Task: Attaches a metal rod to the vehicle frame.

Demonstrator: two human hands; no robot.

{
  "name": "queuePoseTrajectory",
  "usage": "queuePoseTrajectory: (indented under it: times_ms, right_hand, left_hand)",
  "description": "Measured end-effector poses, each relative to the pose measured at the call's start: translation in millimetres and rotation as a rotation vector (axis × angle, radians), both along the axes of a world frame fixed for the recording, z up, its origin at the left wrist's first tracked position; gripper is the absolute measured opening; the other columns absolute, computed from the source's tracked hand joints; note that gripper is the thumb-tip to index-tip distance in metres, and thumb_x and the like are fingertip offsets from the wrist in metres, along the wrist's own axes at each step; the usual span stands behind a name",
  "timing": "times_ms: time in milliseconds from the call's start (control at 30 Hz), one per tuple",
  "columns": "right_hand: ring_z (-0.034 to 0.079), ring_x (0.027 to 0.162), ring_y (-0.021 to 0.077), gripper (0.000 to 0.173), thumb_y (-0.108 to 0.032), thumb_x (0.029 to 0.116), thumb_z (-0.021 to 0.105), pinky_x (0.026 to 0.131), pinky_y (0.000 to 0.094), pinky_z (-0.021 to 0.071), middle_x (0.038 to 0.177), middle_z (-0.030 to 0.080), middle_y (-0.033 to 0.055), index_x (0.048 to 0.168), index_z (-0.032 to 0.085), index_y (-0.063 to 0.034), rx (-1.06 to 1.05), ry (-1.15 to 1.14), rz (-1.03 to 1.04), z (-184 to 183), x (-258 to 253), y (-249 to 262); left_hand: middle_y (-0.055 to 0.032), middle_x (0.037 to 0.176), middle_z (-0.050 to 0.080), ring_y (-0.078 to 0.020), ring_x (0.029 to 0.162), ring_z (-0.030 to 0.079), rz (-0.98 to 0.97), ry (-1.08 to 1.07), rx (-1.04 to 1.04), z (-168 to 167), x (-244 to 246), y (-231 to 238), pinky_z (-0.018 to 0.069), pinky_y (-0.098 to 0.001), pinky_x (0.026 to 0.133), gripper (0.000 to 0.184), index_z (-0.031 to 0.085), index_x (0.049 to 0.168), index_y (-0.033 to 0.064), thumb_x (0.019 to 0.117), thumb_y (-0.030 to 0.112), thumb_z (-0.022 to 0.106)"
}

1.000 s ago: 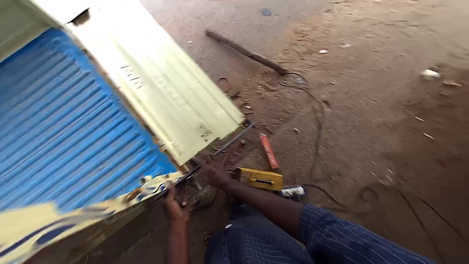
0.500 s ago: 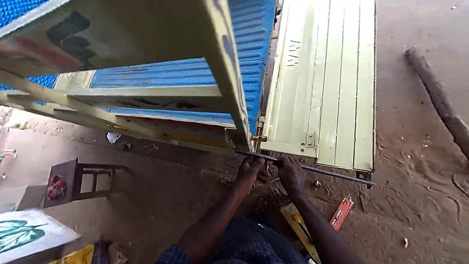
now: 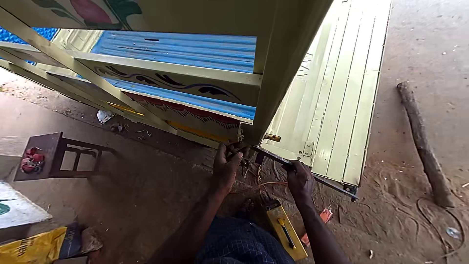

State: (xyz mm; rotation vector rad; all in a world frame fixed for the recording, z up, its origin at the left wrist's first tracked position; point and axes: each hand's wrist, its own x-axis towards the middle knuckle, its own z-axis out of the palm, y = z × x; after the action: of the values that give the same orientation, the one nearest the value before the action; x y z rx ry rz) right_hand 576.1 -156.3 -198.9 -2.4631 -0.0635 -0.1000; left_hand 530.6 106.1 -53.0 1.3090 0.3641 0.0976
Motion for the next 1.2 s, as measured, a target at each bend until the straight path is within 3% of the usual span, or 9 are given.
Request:
queuePoseTrajectory:
  times_ms: [67,133,167,267,367,433,667,833,1200]
  right_hand:
    - [0.067,0.103,0.0342,0.019,-0.023,0.0975,0.071,0.090,0.0576,0.0529,0.104,0.071,0.0130,0.110,0.073,-0.0089,0.008,-0.015,0.006,2.1,0.3,-1.9]
    - [0.067,0.101,0.0336,0.018,-0.022,0.0969,0.072,0.089,0.0571,0.0532,0.102,0.072,0.0126,0.109,0.073,-0.0086,0.017,-0.022,0.014,3.8,-0.4,-2.5]
    - [0.068,0.101,0.0331,0.016,-0.020,0.0966,0.072,0.089,0.0570,0.0533,0.102,0.072,0.0124,0.108,0.073,-0.0085,0.023,-0.028,0.015,3.8,-0.3,-2.2]
    - [0.068,0.098,0.0323,0.016,-0.018,0.0960,0.072,0.087,0.0571,0.0532,0.100,0.071,0.0125,0.108,0.073,-0.0085,0.038,-0.027,0.010,3.3,0.1,-2.2]
    - [0.068,0.099,0.0332,0.018,-0.020,0.0959,0.073,0.087,0.0582,0.0531,0.100,0.071,0.0130,0.109,0.073,-0.0084,0.040,-0.009,0.008,3.6,-0.8,-2.5]
    - [0.068,0.097,0.0327,0.018,-0.021,0.0952,0.074,0.087,0.0574,0.0534,0.099,0.071,0.0124,0.109,0.073,-0.0088,0.046,-0.015,0.006,2.7,-1.3,-2.5]
    - [0.068,0.099,0.0313,0.018,-0.021,0.0948,0.074,0.089,0.0573,0.0532,0.101,0.072,0.0117,0.109,0.073,-0.0103,0.065,-0.011,-0.004,2.5,-1.0,-2.7]
    - [0.068,0.098,0.0319,0.016,-0.020,0.0960,0.072,0.087,0.0581,0.0531,0.100,0.072,0.0113,0.109,0.074,-0.0105,0.038,-0.017,0.003,2.0,-0.6,-3.3]
    - [0.069,0.097,0.0305,0.015,-0.023,0.0966,0.071,0.086,0.0589,0.0535,0.099,0.073,0.0093,0.107,0.075,-0.0126,0.025,0.016,0.029,1.4,1.6,0.7]
  left_hand:
    - [-0.0152,0.133,0.062,-0.0358,0.109,0.069,0.021,0.023,0.053,7.8,3.3,-0.7,0.0615,-0.0528,0.090,0.063,0.041,0.153,0.0280,0.0987,0.008,0.066]
    - [-0.0141,0.126,0.065,-0.0319,0.091,0.071,0.034,0.051,0.062,8.2,5.0,-4.4,0.0630,-0.0452,0.073,0.062,0.041,0.152,0.0319,0.0986,0.016,0.069]
    - [-0.0152,0.124,0.065,-0.0309,0.082,0.071,0.036,0.040,0.029,4.0,7.2,-6.7,0.0625,-0.0425,0.066,0.062,0.040,0.150,0.0298,0.0976,0.017,0.071]
    - [-0.0176,0.120,0.062,-0.0317,0.073,0.070,0.048,0.012,-0.041,-13.7,11.7,-14.1,0.0646,-0.0440,0.063,0.065,0.040,0.139,0.0173,0.0891,0.012,0.080]
    - [-0.0188,0.101,0.068,-0.0301,0.074,0.069,0.009,0.045,-0.040,-23.8,7.5,-15.4,0.0628,-0.0435,0.069,0.033,0.058,0.114,0.0045,0.0896,0.013,0.080]
    - [-0.0182,0.096,0.072,-0.0276,0.078,0.071,-0.051,0.084,-0.036,-23.1,3.4,-13.4,0.0618,-0.0413,0.076,0.022,0.067,0.109,0.0025,0.0944,0.017,0.075]
    - [-0.0173,0.131,0.067,-0.0301,0.118,0.066,-0.144,0.049,-0.181,-26.7,-6.3,-9.1,0.0538,-0.0451,0.103,0.037,0.065,0.135,0.0017,0.0981,0.002,0.065]
    - [-0.0136,0.129,0.068,-0.0272,0.112,0.067,-0.173,-0.012,-0.057,-31.4,-8.1,-10.7,0.0573,-0.0431,0.097,0.039,0.066,0.135,0.0075,0.0961,0.004,0.069]
    - [-0.0090,0.130,0.067,-0.0246,0.111,0.067,0.066,0.000,-0.060,-52.7,-16.1,-29.8,0.0588,-0.0420,0.093,0.034,0.072,0.127,0.0107,0.0931,0.006,0.074]
